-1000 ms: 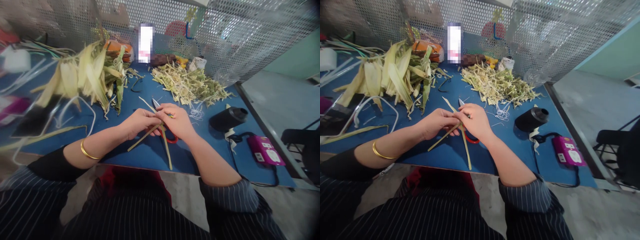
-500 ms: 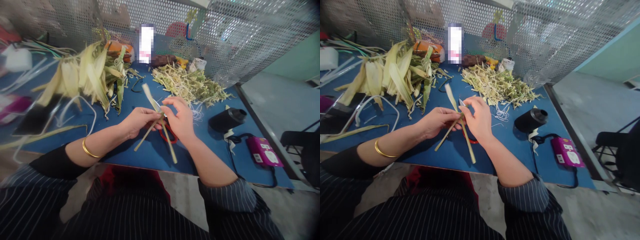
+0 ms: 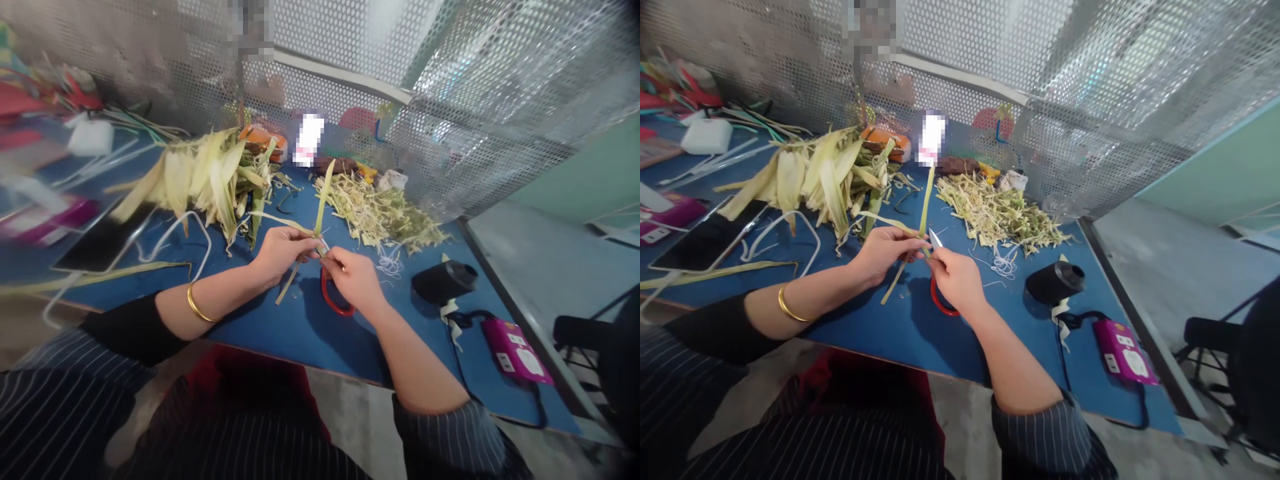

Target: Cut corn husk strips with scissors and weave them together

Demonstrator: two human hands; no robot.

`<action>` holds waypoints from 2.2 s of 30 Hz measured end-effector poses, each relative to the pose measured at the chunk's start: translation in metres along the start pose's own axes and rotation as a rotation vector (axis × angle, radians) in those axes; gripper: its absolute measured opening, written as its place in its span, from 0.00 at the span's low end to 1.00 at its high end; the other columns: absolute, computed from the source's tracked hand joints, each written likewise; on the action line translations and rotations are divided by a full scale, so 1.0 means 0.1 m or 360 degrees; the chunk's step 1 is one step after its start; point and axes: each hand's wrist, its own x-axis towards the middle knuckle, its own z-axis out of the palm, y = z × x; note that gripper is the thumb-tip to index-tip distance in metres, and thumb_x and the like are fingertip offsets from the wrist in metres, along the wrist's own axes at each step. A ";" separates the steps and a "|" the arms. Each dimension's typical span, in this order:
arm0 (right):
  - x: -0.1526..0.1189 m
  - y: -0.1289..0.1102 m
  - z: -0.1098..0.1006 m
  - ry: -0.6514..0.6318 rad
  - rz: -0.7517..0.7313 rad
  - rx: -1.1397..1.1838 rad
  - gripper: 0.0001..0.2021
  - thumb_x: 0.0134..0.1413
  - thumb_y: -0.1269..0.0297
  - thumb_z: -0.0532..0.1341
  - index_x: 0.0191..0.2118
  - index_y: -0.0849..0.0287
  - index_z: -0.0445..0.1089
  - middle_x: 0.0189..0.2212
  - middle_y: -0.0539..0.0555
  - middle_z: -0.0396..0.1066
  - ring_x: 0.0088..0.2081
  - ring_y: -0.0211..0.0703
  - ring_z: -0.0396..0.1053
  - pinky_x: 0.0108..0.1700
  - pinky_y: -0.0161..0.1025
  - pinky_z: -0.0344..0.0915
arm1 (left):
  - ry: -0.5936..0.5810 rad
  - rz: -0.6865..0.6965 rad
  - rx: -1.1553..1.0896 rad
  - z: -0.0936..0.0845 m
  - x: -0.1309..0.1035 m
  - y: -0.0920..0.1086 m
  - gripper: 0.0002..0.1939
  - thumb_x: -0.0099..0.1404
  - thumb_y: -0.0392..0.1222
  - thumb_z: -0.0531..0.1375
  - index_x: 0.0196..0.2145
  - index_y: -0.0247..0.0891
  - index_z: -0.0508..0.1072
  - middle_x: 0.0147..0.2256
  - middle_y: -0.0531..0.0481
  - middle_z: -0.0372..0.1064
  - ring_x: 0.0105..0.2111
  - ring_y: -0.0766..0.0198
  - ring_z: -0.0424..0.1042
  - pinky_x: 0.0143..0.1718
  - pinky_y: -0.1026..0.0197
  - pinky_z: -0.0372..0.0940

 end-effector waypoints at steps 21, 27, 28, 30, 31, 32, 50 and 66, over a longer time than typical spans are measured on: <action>-0.06 -0.07 -0.03 0.0706 -0.0283 -0.0176 0.11 0.58 0.59 0.56 0.37 0.59 0.72 0.35 0.57 0.71 0.39 0.45 0.67 0.44 0.41 0.59 | -0.0045 -0.0083 -0.0280 0.00 0.00 0.03 0.10 0.54 0.34 0.64 0.36 0.31 0.75 0.35 0.46 0.75 0.32 0.67 0.75 0.37 0.64 0.68; -0.06 -0.10 0.22 0.0280 -0.0037 0.0155 0.11 0.56 0.57 0.59 0.30 0.57 0.73 0.28 0.52 0.70 0.29 0.39 0.66 0.34 0.36 0.59 | -0.0060 -0.0053 -0.0334 0.06 0.01 -0.12 0.07 0.56 0.32 0.62 0.35 0.31 0.74 0.33 0.47 0.75 0.33 0.67 0.74 0.38 0.63 0.66; -0.05 -0.10 0.24 0.0291 -0.0025 0.0181 0.10 0.56 0.59 0.59 0.30 0.57 0.73 0.28 0.52 0.70 0.30 0.39 0.66 0.34 0.36 0.59 | -0.0057 -0.0050 -0.0326 0.07 0.01 -0.13 0.07 0.55 0.33 0.62 0.35 0.31 0.74 0.32 0.47 0.75 0.32 0.67 0.73 0.37 0.64 0.66; -0.04 -0.09 0.26 0.0314 -0.0005 0.0214 0.08 0.55 0.61 0.59 0.29 0.57 0.72 0.28 0.51 0.70 0.30 0.39 0.66 0.34 0.36 0.58 | -0.0055 -0.0047 -0.0310 0.08 0.01 -0.14 0.07 0.55 0.33 0.63 0.34 0.31 0.75 0.32 0.47 0.75 0.31 0.68 0.72 0.36 0.64 0.65; -0.04 -0.10 0.26 0.0320 0.0000 0.0222 0.08 0.55 0.63 0.59 0.28 0.57 0.71 0.28 0.51 0.70 0.30 0.39 0.66 0.34 0.36 0.58 | -0.0052 -0.0047 -0.0306 0.09 0.01 -0.13 0.07 0.55 0.33 0.63 0.34 0.31 0.75 0.32 0.47 0.75 0.31 0.68 0.72 0.36 0.64 0.65; -0.04 -0.10 0.25 0.0324 -0.0003 0.0227 0.08 0.55 0.64 0.59 0.27 0.57 0.69 0.27 0.50 0.69 0.30 0.39 0.65 0.34 0.36 0.58 | -0.0049 -0.0048 -0.0304 0.09 0.01 -0.13 0.06 0.55 0.33 0.63 0.33 0.31 0.75 0.32 0.48 0.75 0.30 0.69 0.72 0.36 0.64 0.65; -0.05 -0.14 0.17 0.0210 -0.0229 0.0274 0.12 0.51 0.73 0.56 0.20 0.58 0.55 0.22 0.48 0.59 0.27 0.36 0.58 0.32 0.34 0.54 | 0.0025 -0.0069 -0.0341 0.09 -0.01 -0.11 0.05 0.51 0.31 0.65 0.29 0.29 0.77 0.30 0.46 0.75 0.30 0.67 0.73 0.38 0.63 0.67; -0.05 -0.07 0.06 0.0734 -0.0098 0.0033 0.10 0.58 0.58 0.57 0.30 0.58 0.67 0.29 0.52 0.67 0.32 0.40 0.65 0.38 0.37 0.60 | -0.0043 -0.0108 -0.0336 -0.02 0.04 -0.01 0.11 0.54 0.35 0.58 0.34 0.30 0.77 0.31 0.43 0.76 0.31 0.62 0.75 0.36 0.62 0.68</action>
